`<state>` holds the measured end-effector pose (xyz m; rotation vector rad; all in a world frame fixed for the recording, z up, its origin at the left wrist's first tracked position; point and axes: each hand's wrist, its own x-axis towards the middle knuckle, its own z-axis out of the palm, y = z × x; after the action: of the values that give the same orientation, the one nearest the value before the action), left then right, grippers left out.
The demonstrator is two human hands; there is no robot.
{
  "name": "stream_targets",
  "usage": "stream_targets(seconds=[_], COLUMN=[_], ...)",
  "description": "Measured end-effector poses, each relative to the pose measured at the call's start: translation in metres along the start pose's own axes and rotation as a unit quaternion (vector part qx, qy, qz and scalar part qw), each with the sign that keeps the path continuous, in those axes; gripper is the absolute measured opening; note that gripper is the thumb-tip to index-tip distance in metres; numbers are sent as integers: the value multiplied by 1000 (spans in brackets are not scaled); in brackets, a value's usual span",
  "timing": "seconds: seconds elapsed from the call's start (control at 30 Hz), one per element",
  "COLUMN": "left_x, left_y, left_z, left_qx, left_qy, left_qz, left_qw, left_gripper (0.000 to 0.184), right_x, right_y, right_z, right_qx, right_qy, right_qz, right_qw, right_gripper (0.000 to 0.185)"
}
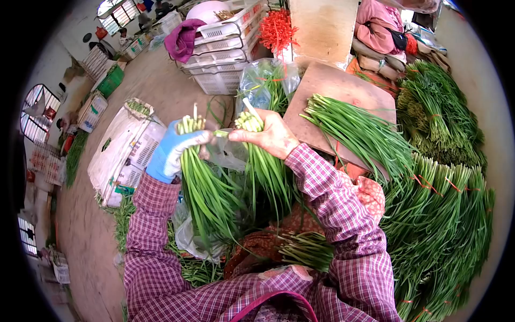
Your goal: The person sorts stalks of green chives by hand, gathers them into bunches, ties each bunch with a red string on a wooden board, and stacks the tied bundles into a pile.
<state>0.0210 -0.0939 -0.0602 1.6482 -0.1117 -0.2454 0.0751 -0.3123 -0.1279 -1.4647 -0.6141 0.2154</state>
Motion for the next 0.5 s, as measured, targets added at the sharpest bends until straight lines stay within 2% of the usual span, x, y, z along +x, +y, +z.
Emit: stream_targets(seconds=[0.07,0.13,0.23,0.3,0.43,0.5], left_x=[-5,-6,1,2,-1,-5], left_y=[12,18,17,24,31,35], left_z=[0,2,-8,-9,-3,7], left_qx=[-15,-73,-147,-150,-199,-290], left_qy=[2,14,34,46,20,-4], left_qz=[8,68,113,128,137,144], left_qw=[1000,995,982,979,970,946], left_gripper=[31,38,44,43,21,17], right_x=[2,5,17,21,25,30], right_y=[1,-24,-37,-54,-100,-115], right_z=[-2,-3,-5,-1,12,18], right_qx=[11,8,2,-1,41,113], right_qy=[50,69,93,97,52,22], right_qz=[-13,-16,-41,-64,-53,25], right_qw=[999,997,995,993,996,993], right_gripper=[31,31,33,33,31,29])
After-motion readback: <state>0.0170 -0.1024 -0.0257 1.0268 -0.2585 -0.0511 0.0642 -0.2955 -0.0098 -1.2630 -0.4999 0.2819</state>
